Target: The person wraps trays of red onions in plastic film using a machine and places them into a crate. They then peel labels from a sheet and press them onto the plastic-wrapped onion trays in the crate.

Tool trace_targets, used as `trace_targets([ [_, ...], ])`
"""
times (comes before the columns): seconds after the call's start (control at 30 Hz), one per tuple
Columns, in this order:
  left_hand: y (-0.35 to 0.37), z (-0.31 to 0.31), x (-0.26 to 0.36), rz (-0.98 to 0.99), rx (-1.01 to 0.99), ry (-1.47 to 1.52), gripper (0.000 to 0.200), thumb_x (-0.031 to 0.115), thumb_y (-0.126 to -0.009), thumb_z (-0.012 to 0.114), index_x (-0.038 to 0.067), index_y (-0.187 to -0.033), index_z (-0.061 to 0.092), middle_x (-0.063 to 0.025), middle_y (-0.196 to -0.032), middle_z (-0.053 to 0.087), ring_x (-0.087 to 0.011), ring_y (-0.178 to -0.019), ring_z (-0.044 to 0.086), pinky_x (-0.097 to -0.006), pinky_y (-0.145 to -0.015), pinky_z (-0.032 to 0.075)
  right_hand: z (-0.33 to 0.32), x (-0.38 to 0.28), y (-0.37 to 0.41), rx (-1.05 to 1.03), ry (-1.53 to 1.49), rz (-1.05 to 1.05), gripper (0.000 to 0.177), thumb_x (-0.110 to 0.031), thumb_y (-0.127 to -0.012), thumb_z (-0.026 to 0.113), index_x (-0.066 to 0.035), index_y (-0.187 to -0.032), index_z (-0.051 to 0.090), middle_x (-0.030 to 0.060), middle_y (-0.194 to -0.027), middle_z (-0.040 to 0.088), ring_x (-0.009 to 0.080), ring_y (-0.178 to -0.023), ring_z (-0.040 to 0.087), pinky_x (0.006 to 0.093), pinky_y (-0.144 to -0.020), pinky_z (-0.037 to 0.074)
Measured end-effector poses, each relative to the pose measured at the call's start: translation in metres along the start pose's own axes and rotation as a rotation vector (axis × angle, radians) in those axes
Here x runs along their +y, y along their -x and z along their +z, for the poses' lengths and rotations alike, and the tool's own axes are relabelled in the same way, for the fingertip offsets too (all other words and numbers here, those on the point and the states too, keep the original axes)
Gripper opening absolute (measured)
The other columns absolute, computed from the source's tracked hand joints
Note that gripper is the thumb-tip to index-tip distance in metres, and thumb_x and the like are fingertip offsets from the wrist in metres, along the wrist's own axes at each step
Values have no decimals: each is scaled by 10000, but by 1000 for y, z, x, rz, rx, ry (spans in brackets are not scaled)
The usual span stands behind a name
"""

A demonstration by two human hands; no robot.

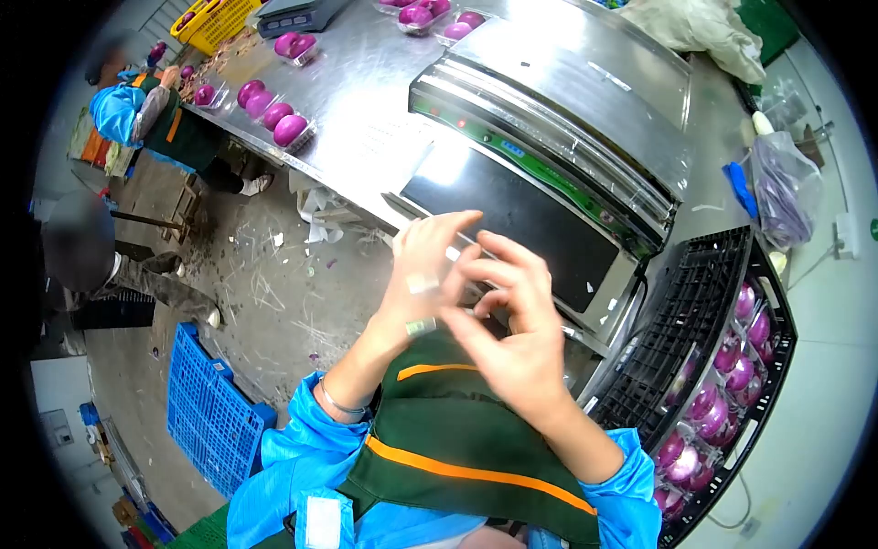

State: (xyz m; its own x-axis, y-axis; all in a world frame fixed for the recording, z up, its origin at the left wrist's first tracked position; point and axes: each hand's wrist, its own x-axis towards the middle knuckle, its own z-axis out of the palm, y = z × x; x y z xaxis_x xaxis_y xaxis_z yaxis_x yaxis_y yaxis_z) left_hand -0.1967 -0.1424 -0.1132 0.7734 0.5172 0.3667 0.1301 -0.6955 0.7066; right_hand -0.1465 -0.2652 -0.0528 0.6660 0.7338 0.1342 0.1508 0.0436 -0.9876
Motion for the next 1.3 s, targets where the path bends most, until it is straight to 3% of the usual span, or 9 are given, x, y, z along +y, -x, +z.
trace_targets([
  [0.17,2,3,-3,-314,24,623,305,94,-856,524,30,-1153,502,-94,-1061,580,-153,-993,541,-285,-841,432,4,12,2,139,-798,327,453,129,-709,614,-40,-1112,494,100,-1223,463,168,-1132,436,264,-840,451],
  [0.4,38,3,-7,-522,43,820,323,140,-861,566,29,-1153,484,-97,-1017,573,-155,-938,550,-272,-792,453,18,39,19,270,-142,75,475,55,-730,623,-30,-1164,450,132,-1313,375,180,-1129,437,306,-938,343],
  [0.57,121,34,-160,-903,260,633,459,159,-856,575,59,-1270,404,-102,-1221,483,-187,-1102,468,-297,-901,395,-15,56,20,519,-341,261,270,50,-795,553,-11,-1056,521,109,-1119,532,167,-1012,509,272,-821,436],
  [0.73,95,68,-235,-843,-133,540,776,406,-782,644,25,-1350,276,-156,-1359,354,-236,-1251,352,-312,-962,350,-7,73,24,441,-372,383,145,55,-806,546,-7,-937,551,102,-983,574,143,-857,553,244,-703,468],
  [0.83,75,71,-238,-920,-343,642,603,433,-766,656,-17,-1141,515,-85,-1027,594,-161,-927,550,-302,-797,442,0,78,28,386,-387,490,128,54,-804,548,-7,-916,556,97,-948,587,132,-808,568,234,-675,477],
  [1.07,58,-22,-130,-656,-442,631,152,180,-802,629,27,-809,627,7,-726,541,-79,-656,489,-251,-576,401,-16,78,29,197,-408,532,210,-52,-808,573,32,-999,550,141,-967,603,186,-823,590,280,-722,464],
  [1.17,24,-45,-87,-41,-474,503,118,111,-736,669,-2,-747,638,-42,-625,508,-130,-619,453,-275,-553,356,-24,71,2,24,-386,445,346,-205,-859,534,21,-1121,518,139,-1062,584,201,-978,552,290,-796,423],
  [1.27,-20,-76,-19,-142,-654,896,155,94,-695,701,-31,-749,628,-69,-609,503,-162,-556,482,-301,-503,352,-31,59,-18,-80,-529,364,569,-416,-877,491,11,-1247,426,128,-1209,511,215,-1094,497,343,-968,342],
  [1.3,-32,-80,-6,-49,-692,825,108,97,-771,674,23,-849,673,-8,-703,593,-49,-624,511,-203,-520,382,-35,43,-27,-195,-663,351,620,-460,-870,484,8,-1267,398,130,-1219,507,228,-1100,502,374,-968,361],
])
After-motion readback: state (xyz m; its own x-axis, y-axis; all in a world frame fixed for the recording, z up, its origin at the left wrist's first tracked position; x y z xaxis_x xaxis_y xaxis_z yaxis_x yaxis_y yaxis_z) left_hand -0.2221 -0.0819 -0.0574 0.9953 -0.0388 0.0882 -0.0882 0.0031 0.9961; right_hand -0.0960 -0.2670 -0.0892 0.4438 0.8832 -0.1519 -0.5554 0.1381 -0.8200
